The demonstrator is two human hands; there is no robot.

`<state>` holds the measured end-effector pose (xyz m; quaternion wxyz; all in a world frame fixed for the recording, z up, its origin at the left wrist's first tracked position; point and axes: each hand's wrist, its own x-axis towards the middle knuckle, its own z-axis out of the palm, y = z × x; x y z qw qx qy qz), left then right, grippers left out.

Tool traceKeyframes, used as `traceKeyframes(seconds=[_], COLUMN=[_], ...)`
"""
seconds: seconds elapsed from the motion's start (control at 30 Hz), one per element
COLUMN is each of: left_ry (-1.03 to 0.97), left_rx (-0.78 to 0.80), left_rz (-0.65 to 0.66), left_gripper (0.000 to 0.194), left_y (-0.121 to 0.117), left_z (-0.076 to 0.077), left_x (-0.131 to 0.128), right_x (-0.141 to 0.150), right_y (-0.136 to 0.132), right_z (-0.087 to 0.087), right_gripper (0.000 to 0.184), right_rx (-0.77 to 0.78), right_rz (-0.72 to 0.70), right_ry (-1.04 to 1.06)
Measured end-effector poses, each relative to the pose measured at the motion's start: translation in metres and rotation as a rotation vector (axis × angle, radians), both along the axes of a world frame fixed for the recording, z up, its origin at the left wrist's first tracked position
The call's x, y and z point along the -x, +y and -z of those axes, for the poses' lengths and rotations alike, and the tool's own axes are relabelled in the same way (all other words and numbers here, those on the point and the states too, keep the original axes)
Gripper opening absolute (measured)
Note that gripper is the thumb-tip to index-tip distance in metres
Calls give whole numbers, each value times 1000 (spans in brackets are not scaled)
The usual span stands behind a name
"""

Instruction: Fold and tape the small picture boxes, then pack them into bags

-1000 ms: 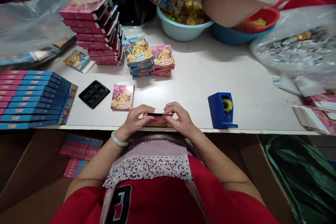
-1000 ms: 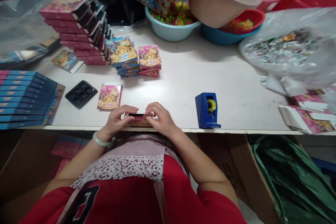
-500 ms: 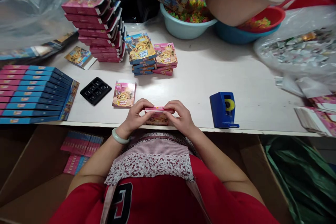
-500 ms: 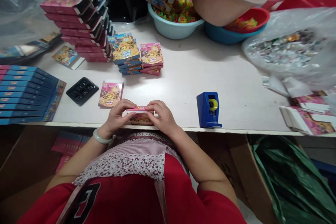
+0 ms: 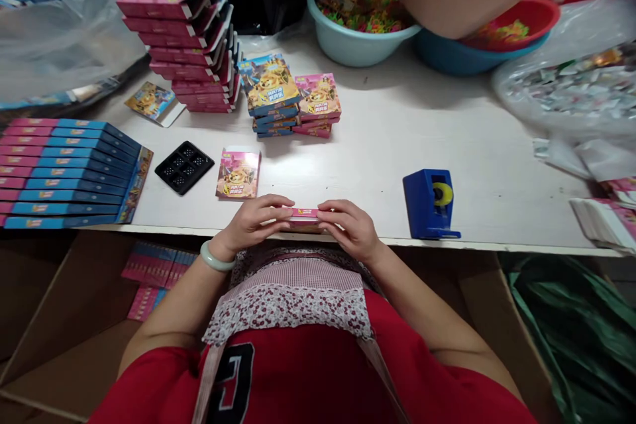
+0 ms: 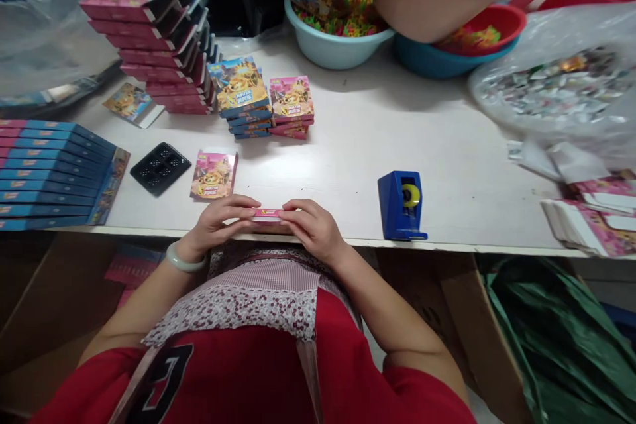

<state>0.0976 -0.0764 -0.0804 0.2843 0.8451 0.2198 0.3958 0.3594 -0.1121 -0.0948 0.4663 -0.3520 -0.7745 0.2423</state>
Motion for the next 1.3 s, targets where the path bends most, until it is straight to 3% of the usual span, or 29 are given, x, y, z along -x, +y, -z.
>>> traceKeyframes(seconds=[0.17, 0.3, 0.4, 0.5, 0.67, 0.77, 0.87, 1.0, 1.07, 1.2, 1.3], left_ry=[73, -53, -145, -211, -215, -191, -154, -143, -134, -146, -134], left_rx=[-98, 220, 399, 310, 48, -1, 3, -5, 15, -7, -73], left_rz=[-75, -161, -229, -341, -385, -412, -419, -419, -426, -415, -404], left_gripper=[32, 13, 13, 14, 22, 24, 32, 42, 42, 39, 35], left_y=[-7, -7, -4, -2, 0, 4, 5, 2, 1, 1, 1], left_z=[6, 11, 16, 21, 34, 39, 39, 37, 37, 39, 40], left_x=[4, -8, -24, -43, -58, -55, -52, -53, -55, -55, -55], right_x=[-2, 15, 12, -29, -136, -174, -184, -177, -171, -170, -176], right_y=[-4, 0, 0, -8, -50, -67, -69, -72, -77, -85, -91], right_z=[15, 21, 15, 4, -10, -8, 4, 21, 28, 34, 32], right_gripper=[33, 30, 24, 26, 20, 20, 18, 32, 34, 23, 20], right_rx=[-85, -23, 121, 230, 322, 447, 536, 619, 625, 480, 496], right_rz=[-9, 85, 114, 216, 766, 967, 973, 927, 939, 1031, 1040], right_ry=[-43, 43, 84, 48, -290, -462, -348, 205, 367, 171, -57])
